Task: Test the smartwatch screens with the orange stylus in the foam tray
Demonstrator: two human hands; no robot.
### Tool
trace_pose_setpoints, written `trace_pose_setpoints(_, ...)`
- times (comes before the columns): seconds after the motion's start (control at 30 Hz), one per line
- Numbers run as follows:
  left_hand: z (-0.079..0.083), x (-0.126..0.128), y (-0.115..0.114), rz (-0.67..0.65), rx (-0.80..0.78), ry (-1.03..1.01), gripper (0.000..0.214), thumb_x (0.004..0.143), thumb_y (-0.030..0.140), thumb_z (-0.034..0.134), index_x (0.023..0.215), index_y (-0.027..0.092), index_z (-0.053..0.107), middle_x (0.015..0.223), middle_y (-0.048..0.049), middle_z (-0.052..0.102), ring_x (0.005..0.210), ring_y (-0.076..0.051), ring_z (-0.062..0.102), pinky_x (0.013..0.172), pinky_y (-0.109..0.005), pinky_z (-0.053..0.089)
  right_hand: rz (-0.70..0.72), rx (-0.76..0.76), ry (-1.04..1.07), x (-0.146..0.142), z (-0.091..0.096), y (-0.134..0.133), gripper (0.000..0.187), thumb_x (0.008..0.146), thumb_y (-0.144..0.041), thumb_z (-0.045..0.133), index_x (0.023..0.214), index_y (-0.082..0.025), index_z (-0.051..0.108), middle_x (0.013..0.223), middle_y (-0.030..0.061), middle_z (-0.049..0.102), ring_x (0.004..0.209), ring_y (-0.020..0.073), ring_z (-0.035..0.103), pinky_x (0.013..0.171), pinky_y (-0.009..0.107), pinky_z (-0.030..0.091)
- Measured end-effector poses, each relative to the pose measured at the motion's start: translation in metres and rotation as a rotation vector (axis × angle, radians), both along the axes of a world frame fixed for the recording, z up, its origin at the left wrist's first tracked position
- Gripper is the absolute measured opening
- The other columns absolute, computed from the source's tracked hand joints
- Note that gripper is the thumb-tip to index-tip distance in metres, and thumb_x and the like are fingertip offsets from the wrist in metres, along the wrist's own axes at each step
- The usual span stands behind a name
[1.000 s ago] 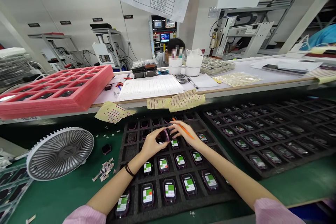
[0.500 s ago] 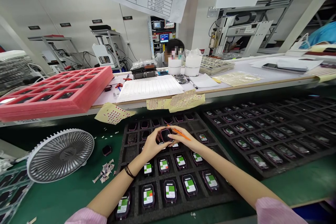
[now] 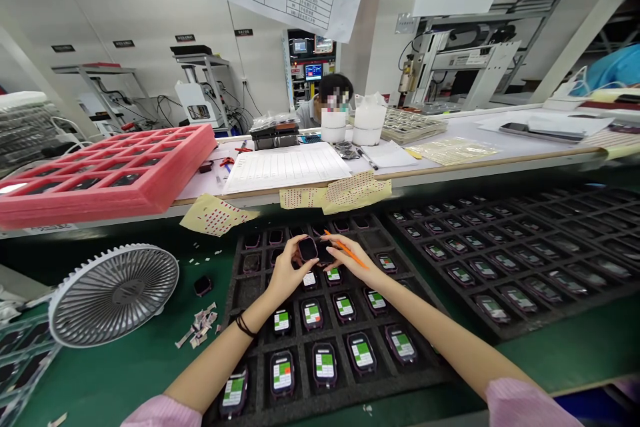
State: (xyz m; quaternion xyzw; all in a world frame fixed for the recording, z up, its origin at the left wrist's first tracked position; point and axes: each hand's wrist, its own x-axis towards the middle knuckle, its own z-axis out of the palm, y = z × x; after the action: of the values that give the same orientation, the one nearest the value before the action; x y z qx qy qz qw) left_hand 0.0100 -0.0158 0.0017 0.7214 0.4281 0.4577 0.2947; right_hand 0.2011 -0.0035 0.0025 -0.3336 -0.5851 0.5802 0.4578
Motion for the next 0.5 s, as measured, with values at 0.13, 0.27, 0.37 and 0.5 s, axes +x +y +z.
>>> trace_pose_setpoints(0.13,-0.001,-0.002,0.004,0.036,-0.048,-0.070,0.047,0.077,0.026,0.063,0.119,0.017,0.043,0.101,-0.0079,0.063,0.078,-0.016,0.062,0.060,-0.024,0.050,-0.017,0.009,-0.006,0.000,0.001,0.001,0.035,0.079,-0.038,0.061,0.110,-0.023,0.057,0.102,0.0064,0.062,0.073,0.0187,0.069,0.065,0.034,0.061)
trace_pose_setpoints(0.27,-0.004,-0.003,0.006,0.019,-0.070,-0.104,0.048,0.077,0.024,0.063,0.120,0.018,0.042,0.105,-0.0088,0.062,0.085,-0.017,0.063,0.063,-0.024,0.051,-0.019,0.017,0.008,0.001,-0.002,0.003,0.034,0.078,-0.038,0.062,0.109,-0.023,0.057,0.100,0.0056,0.062,0.074,0.0183,0.069,0.064,0.034,0.061)
trace_pose_setpoints(0.37,-0.008,-0.003,0.007,-0.012,-0.087,-0.105,0.048,0.077,0.024,0.062,0.121,0.019,0.042,0.107,-0.0085,0.062,0.091,-0.018,0.063,0.067,-0.025,0.052,-0.028,0.017,-0.010,0.001,-0.004,0.004,0.033,0.078,-0.037,0.063,0.107,-0.023,0.057,0.100,0.0051,0.062,0.073,0.0175,0.068,0.063,0.033,0.060)
trace_pose_setpoints(0.5,-0.012,-0.004,0.008,-0.038,-0.098,-0.099,0.049,0.078,0.023,0.062,0.122,0.020,0.042,0.108,-0.0084,0.061,0.094,-0.018,0.062,0.071,-0.026,0.052,-0.046,0.012,-0.015,0.001,-0.004,0.005,0.031,0.077,-0.036,0.063,0.105,-0.023,0.057,0.099,0.0046,0.061,0.069,0.0159,0.067,0.059,0.030,0.060)
